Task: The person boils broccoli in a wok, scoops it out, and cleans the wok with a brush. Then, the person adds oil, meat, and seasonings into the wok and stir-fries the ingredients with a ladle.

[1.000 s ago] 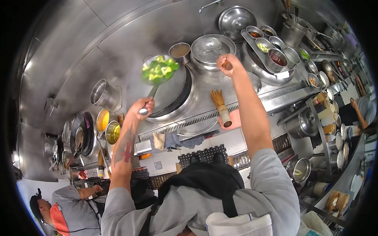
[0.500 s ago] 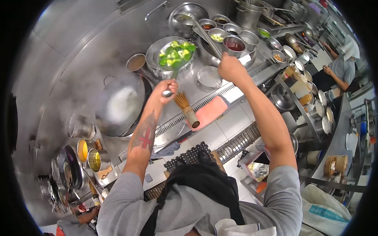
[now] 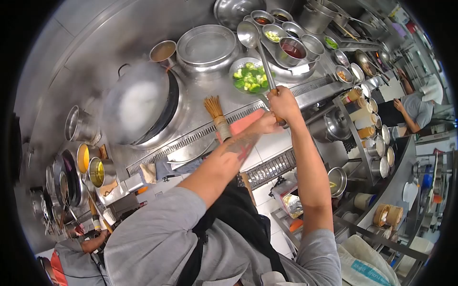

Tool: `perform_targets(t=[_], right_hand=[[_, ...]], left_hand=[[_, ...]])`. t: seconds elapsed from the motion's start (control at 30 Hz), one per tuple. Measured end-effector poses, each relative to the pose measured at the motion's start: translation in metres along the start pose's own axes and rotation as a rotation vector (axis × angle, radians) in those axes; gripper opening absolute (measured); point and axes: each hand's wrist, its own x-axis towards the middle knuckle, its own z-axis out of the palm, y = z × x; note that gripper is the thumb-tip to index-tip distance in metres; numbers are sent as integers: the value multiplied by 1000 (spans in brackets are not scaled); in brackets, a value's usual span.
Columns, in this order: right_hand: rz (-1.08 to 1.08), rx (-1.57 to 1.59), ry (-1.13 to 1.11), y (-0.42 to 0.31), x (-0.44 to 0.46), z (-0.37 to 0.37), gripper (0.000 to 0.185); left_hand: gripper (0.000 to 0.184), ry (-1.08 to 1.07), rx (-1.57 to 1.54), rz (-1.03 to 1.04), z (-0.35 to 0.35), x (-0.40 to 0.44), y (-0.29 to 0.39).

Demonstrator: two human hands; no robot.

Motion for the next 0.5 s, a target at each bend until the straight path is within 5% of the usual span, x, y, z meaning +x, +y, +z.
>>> perform_targets(t=[0.03, 0.07, 0.17, 0.27, 0.37, 0.4, 0.5], right_hand=[[-1, 4, -11, 11, 10, 8, 22], [-64, -80, -7, 23, 25, 16, 24], [-20, -143, -86, -8, 31, 41, 31], [-334, -438, 87, 5, 90, 98, 32], [-199, -529, -28, -17, 111, 146, 34], [-212, -530, -29, -20, 127, 155, 34], [659, 1374, -810, -34, 186, 170, 19]], left_hand=[[53, -189, 214, -293, -17, -19, 18], [48, -158, 324, -364, -23, -39, 44], [41, -199, 409, -91, -81, -96, 49], [27, 151, 268, 238, -148, -209, 50], [16, 692, 500, 658, -264, -312, 48], [18, 987, 775, 614, -328, -335, 37], [43, 1494, 1510, 590, -414, -405, 24]])
